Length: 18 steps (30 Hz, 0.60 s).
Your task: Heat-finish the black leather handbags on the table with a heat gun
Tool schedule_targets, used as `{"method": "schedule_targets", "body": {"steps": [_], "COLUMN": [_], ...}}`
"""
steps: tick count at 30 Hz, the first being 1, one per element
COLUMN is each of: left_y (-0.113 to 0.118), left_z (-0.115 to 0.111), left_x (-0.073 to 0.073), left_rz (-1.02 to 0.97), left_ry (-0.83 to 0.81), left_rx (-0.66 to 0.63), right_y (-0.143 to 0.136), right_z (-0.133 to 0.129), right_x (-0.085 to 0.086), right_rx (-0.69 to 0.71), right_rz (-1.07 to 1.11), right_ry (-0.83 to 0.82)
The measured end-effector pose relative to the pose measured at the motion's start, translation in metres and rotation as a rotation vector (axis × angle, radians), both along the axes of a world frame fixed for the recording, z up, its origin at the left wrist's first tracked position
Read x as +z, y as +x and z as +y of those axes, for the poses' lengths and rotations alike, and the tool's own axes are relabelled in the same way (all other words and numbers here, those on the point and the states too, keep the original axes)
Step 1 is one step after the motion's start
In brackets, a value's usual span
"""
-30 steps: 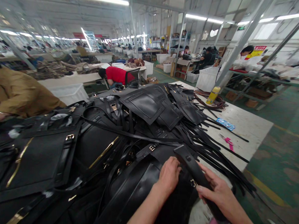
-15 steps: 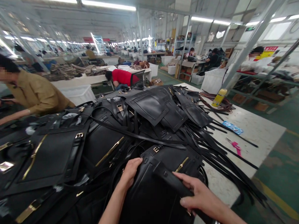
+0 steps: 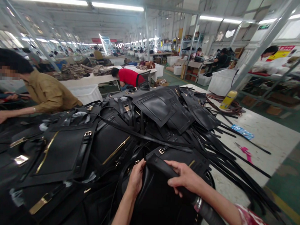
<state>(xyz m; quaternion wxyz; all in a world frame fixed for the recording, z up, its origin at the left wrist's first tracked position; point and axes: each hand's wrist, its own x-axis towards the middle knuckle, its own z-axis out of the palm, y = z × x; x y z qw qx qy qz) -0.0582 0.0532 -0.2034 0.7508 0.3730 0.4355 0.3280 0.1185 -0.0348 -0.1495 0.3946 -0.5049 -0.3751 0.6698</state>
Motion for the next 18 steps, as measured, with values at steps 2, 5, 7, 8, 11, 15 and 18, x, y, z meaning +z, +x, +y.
{"method": "schedule_targets", "body": {"steps": [2, 5, 7, 8, 11, 15, 18], "left_y": [0.0, -0.003, -0.004, -0.005, -0.005, -0.004, -0.004], "left_z": [0.0, 0.001, 0.003, 0.004, 0.003, 0.0, -0.002], "left_x": [-0.003, -0.006, -0.007, -0.007, -0.006, -0.007, -0.01], "left_rz": [-0.008, -0.019, -0.036, -0.047, -0.078, -0.099, -0.074], "left_ry": [0.002, 0.012, 0.002, -0.006, -0.016, -0.013, -0.016], "left_rx": [0.018, 0.005, -0.036, -0.059, -0.092, -0.083, -0.055], "right_y": [-0.003, 0.0, 0.007, 0.01, 0.015, 0.008, 0.002], "right_z": [0.013, 0.019, 0.012, 0.006, -0.008, -0.006, -0.002], "right_x": [0.001, 0.009, 0.017, 0.02, 0.024, 0.017, 0.012], "right_rx": [-0.061, -0.168, -0.164, -0.143, -0.057, -0.014, -0.029], "right_rz": [-0.029, -0.062, -0.049, -0.036, 0.002, 0.033, 0.046], "right_ry": [0.046, 0.101, 0.094, 0.08, 0.012, -0.019, 0.0]}}
